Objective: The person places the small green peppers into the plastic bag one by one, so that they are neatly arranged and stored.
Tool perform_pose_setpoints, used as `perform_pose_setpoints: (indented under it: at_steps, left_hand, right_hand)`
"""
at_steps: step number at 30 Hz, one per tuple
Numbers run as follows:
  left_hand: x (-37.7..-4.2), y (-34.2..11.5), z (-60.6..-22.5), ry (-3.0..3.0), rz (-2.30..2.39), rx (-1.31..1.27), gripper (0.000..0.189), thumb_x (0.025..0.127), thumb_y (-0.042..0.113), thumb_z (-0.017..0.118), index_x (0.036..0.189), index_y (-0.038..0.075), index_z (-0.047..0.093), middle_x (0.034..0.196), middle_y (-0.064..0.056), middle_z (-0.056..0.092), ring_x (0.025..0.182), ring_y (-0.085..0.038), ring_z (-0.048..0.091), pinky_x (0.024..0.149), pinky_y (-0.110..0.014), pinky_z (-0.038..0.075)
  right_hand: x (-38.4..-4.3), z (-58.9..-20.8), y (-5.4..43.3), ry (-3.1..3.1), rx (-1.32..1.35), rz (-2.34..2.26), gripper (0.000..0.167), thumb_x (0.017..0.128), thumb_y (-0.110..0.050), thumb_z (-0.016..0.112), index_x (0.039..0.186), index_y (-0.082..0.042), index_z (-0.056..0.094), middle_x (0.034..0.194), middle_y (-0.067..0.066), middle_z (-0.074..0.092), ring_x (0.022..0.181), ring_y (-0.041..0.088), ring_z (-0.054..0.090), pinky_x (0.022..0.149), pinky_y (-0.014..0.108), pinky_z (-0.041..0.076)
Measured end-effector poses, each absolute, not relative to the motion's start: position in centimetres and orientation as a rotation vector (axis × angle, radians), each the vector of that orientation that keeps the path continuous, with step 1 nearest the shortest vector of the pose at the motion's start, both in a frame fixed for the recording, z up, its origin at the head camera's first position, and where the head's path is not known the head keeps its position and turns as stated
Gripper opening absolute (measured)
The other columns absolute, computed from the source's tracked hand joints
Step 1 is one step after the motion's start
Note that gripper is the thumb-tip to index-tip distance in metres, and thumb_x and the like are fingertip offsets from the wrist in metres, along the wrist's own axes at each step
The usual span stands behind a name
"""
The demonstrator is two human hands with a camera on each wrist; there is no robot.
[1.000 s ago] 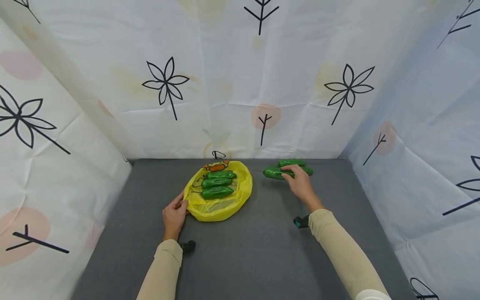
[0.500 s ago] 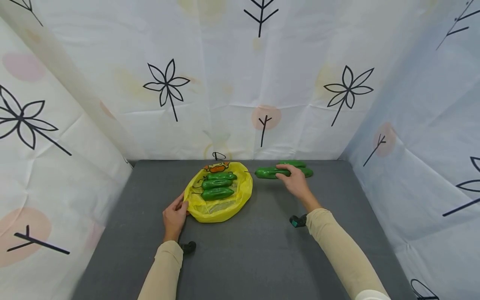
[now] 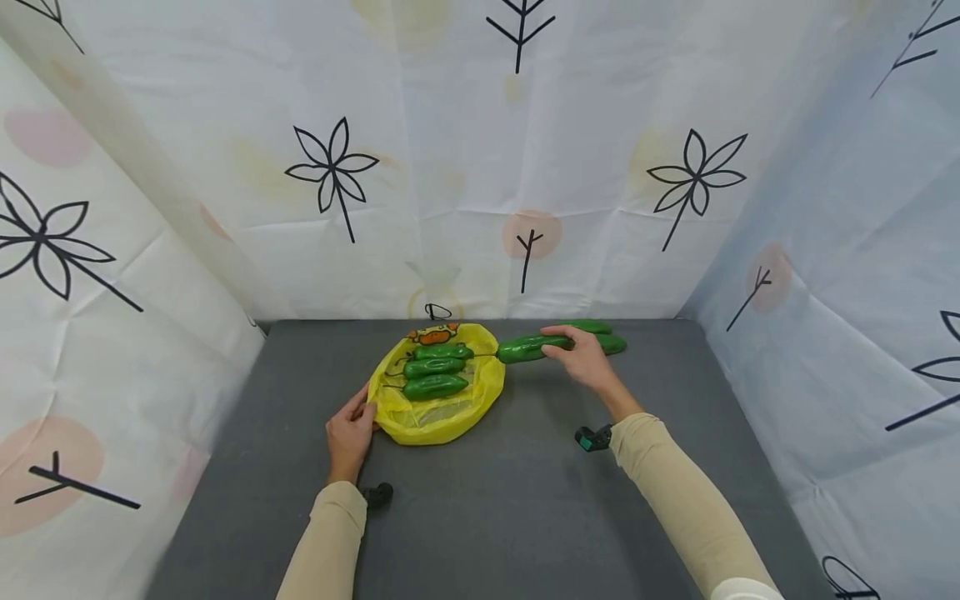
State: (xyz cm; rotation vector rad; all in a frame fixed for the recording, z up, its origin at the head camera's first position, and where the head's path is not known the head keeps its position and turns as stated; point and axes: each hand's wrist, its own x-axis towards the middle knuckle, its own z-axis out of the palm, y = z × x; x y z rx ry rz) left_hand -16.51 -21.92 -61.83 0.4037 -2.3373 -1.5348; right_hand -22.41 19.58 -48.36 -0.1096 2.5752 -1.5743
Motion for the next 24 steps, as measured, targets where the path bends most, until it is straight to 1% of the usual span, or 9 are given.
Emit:
perform_pose_setpoints:
  at_steps: [1, 4, 6, 9, 14, 19, 21, 24]
  left_hand:
    - [-16.5, -21.9, -61.8, -2.339, -1.534, 0.404, 0.037, 0.098, 0.021, 0.066, 0.134, 0.029, 0.069, 0.096, -0.014, 0.079, 0.06, 0.006, 0.062, 0.06, -0.01, 0.052]
    - [-16.5, -21.9, -61.7, -2.34, -1.531, 0.405, 0.037, 0.097, 0.021, 0.066, 0.133, 0.029, 0.07, 0.094, -0.014, 0.08, 0.059, 0.005, 0.062, 0.06, -0.01, 0.051]
    - [-16.6, -21.9, -61.7, -2.343, -1.518, 0.405, 0.037, 0.097, 0.02, 0.066, 0.133, 0.029, 0.07, 0.093, -0.013, 0.08, 0.059, 0.005, 0.062, 0.06, -0.01, 0.051]
    - [-16.6, -21.9, -61.7, -2.341, -1.509, 0.406, 0.037, 0.097, 0.021, 0.066, 0.132, 0.03, 0.07, 0.092, -0.013, 0.079, 0.058, 0.005, 0.062, 0.06, -0.01, 0.051]
    - [-16.7, -21.9, -61.9, -2.334, -1.506, 0.4, 0.037, 0.097, 0.021, 0.067, 0.132, 0.031, 0.071, 0.091, -0.013, 0.079, 0.058, 0.004, 0.062, 0.059, -0.01, 0.051]
    - [-16.8, -21.9, -62.0, -2.322, -1.514, 0.389, 0.036, 0.096, 0.022, 0.067, 0.131, 0.031, 0.071, 0.09, -0.013, 0.079, 0.057, 0.002, 0.062, 0.058, -0.011, 0.051]
    - [-16.8, -22.0, -62.1, -2.314, -1.524, 0.384, 0.036, 0.096, 0.021, 0.067, 0.131, 0.032, 0.071, 0.09, -0.013, 0.079, 0.057, 0.001, 0.063, 0.058, -0.012, 0.052]
    - [-16.9, -22.0, -62.3, -2.315, -1.514, 0.384, 0.036, 0.096, 0.021, 0.066, 0.131, 0.032, 0.071, 0.09, -0.012, 0.079, 0.057, 0.0, 0.063, 0.058, -0.013, 0.052]
  right_hand:
    - [-22.4, -48.3, 19.5, 2.569, -0.12, -1.581, 0.043, 0.1, -0.025, 0.066, 0.141, -0.012, 0.062, 0.145, 0.011, 0.057, 0.113, 0.034, 0.063, 0.09, 0.044, 0.053]
    - [-22.4, -48.3, 19.2, 2.58, -0.144, -1.569, 0.039, 0.099, -0.027, 0.068, 0.136, -0.015, 0.066, 0.139, 0.011, 0.062, 0.106, 0.033, 0.063, 0.085, 0.041, 0.052]
    - [-22.4, -48.2, 18.9, 2.583, -0.149, -1.557, 0.036, 0.098, -0.028, 0.069, 0.133, -0.019, 0.068, 0.134, 0.009, 0.064, 0.102, 0.032, 0.063, 0.083, 0.038, 0.051]
    - [-22.5, -48.0, 18.6, 2.581, -0.171, -1.541, 0.034, 0.098, -0.029, 0.07, 0.131, -0.022, 0.069, 0.133, 0.007, 0.066, 0.101, 0.031, 0.063, 0.08, 0.035, 0.05]
    - [-22.7, -47.8, 17.9, 2.546, -0.207, -1.54, 0.037, 0.098, -0.026, 0.069, 0.134, -0.019, 0.068, 0.139, 0.005, 0.063, 0.106, 0.029, 0.065, 0.085, 0.036, 0.051]
    - [-22.8, -47.5, 17.2, 2.522, -0.212, -1.551, 0.037, 0.098, -0.022, 0.069, 0.135, -0.018, 0.067, 0.14, 0.005, 0.063, 0.11, 0.025, 0.067, 0.093, 0.044, 0.054]
    - [-22.9, -47.3, 16.9, 2.511, -0.237, -1.55, 0.037, 0.098, -0.021, 0.069, 0.135, -0.017, 0.067, 0.14, 0.007, 0.063, 0.11, 0.026, 0.067, 0.093, 0.045, 0.055]
    - [-22.9, -47.1, 16.4, 2.49, -0.281, -1.545, 0.037, 0.098, -0.021, 0.07, 0.135, -0.017, 0.067, 0.139, 0.008, 0.063, 0.109, 0.026, 0.068, 0.092, 0.043, 0.056]
